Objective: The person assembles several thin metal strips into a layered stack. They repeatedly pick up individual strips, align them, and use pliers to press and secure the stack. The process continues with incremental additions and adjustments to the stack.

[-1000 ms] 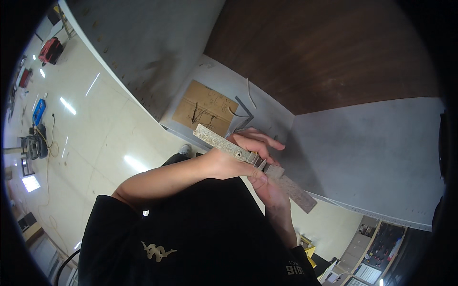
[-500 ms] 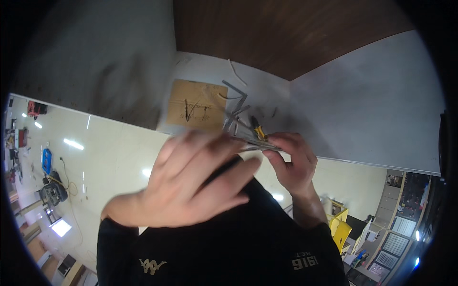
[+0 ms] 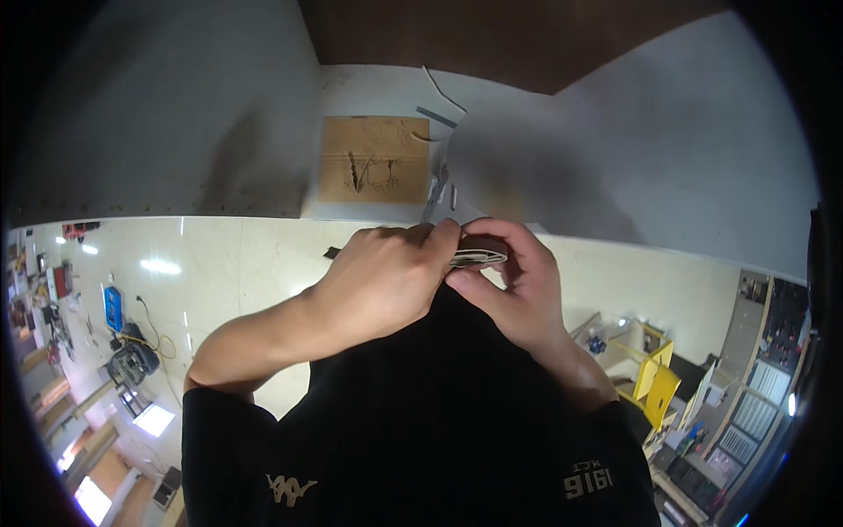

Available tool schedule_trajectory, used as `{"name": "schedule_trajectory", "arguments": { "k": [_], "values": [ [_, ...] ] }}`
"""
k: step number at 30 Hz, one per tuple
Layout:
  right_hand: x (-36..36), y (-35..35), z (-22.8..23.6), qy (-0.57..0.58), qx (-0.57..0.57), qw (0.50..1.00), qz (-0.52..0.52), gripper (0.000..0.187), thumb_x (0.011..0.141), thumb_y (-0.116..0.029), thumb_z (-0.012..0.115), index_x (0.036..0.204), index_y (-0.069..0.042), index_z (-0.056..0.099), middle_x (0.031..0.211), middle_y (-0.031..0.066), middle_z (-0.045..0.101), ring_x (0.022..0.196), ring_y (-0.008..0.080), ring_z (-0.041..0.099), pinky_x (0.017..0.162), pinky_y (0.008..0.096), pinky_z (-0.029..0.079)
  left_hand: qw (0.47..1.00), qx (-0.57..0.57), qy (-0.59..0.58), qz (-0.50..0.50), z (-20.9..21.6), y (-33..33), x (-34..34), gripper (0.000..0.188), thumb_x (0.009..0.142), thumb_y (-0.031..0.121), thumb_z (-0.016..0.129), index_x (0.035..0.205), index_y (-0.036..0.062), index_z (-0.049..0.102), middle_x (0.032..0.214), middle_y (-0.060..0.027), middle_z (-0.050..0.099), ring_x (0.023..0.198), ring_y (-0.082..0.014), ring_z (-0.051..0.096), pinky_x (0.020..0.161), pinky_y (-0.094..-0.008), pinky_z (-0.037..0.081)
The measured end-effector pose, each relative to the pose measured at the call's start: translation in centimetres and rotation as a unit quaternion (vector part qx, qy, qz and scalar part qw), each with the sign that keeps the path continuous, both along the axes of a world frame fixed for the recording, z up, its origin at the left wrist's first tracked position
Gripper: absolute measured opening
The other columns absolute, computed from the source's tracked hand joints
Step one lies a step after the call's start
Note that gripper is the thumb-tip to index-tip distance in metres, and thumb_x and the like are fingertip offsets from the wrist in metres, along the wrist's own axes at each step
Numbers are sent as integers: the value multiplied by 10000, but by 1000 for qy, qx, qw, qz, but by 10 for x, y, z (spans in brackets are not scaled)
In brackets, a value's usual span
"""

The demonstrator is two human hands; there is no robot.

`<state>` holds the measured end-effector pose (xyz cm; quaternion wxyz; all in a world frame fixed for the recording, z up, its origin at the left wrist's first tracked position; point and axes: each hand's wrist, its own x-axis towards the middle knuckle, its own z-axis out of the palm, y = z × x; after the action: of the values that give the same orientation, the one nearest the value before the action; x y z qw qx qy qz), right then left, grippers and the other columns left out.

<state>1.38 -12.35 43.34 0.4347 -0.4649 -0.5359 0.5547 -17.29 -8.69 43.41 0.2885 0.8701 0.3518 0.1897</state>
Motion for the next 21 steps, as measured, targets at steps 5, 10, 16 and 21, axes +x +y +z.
{"name": "schedule_trajectory", "arguments": {
  "k": [5,10,16,21],
  "values": [
    [-4,-7,-4,8,-136,991,10,290,832,-122,759,1009,41,597,931,92,660,834,108,643,735,241,523,998,23,38,48,-8,-22,-5,191,792,-11,542,976,-43,500,746,-183,612,593,-339,645,480,-395,517],
    [-7,-7,-26,-33,-9,999,41,281,828,-118,760,1033,14,621,870,60,644,768,101,615,671,242,488,994,26,24,101,-12,-34,-12,264,789,13,599,1036,-35,517,810,-154,608,624,-309,650,484,-372,531],
    [-7,-8,-18,18,-149,987,57,277,855,-122,727,1086,2,638,912,85,692,792,110,639,708,242,503,992,59,23,106,-18,-43,-20,384,785,24,620,1148,-45,514,877,-167,602,644,-304,656,525,-354,551],
    [-4,-11,-13,-106,-109,982,110,248,860,-165,722,1054,-23,664,848,63,699,748,102,634,697,245,504,993,62,73,73,-26,-55,-33,347,798,28,601,1123,-55,513,910,-158,598,629,-265,656,536,-321,551]
  ]
}}
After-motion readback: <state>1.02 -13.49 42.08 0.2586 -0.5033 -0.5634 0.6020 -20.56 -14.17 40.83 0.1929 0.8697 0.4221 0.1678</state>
